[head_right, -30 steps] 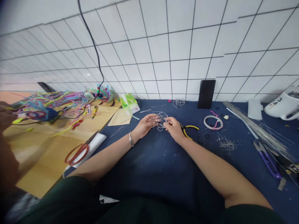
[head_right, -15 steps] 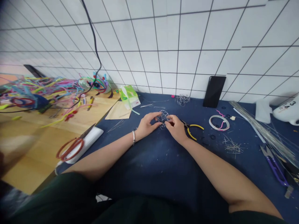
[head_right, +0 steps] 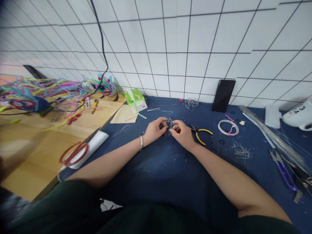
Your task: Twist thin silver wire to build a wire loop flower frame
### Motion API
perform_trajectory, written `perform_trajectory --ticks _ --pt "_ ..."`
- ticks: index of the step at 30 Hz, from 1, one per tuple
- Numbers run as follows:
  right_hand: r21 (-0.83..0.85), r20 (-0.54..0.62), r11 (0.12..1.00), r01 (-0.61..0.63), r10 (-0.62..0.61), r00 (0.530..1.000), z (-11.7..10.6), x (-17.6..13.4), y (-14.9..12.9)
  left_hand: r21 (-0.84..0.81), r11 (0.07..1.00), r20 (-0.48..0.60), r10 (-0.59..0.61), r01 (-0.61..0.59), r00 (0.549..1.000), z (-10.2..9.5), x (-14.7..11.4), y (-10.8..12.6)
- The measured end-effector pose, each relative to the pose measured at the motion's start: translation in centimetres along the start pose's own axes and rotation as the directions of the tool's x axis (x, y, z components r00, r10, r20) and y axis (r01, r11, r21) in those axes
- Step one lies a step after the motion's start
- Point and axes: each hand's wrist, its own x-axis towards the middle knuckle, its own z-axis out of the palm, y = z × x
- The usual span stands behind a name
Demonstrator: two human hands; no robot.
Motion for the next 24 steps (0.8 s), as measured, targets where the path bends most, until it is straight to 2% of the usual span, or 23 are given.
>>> perform_trajectory --ticks 3,5,9,13,16,20,24 --pt "0.041 -0.020 0.999 -0.016 0.017 1.000 -0.1 0.2 0.1 0.016 0.999 -0.038 -0.042 0.043 0.998 -0.2 0.1 -0.2" --pt "0.066 -0.059 0.997 -0.032 0.036 0.998 -0.4 0.4 0.2 -0.033 0.997 -0.085 -0.072 0.069 0.994 -0.5 0.2 -0.5" --pt "0.102 -0.131 0.992 -0.068 0.081 0.988 -1.3 1.2 0.9 -0.256 0.961 -0.158 -0.151 0.107 0.976 -1.0 0.6 -1.2" --pt "0.156 -0.160 0.981 -0.112 0.137 0.977 -1.9 1.7 1.7 -0.469 0.877 -0.166 -0.202 0.103 0.965 -1.0 0.9 -1.7" --pt "0.220 -0.147 0.967 -0.129 0.163 0.976 -1.9 1.8 1.9 -0.503 0.858 -0.144 -0.205 0.107 0.968 -0.8 0.8 -1.7" --pt "0.307 -0.045 0.935 -0.180 0.203 0.978 -1.5 1.8 1.8 -0.498 0.861 -0.109 -0.183 0.106 0.977 -0.6 0.6 -1.6" --pt "0.461 0.037 0.857 -0.230 0.241 0.970 -1.2 1.6 1.3 -0.520 0.849 -0.088 -0.159 0.091 0.983 -0.6 0.5 -1.2"
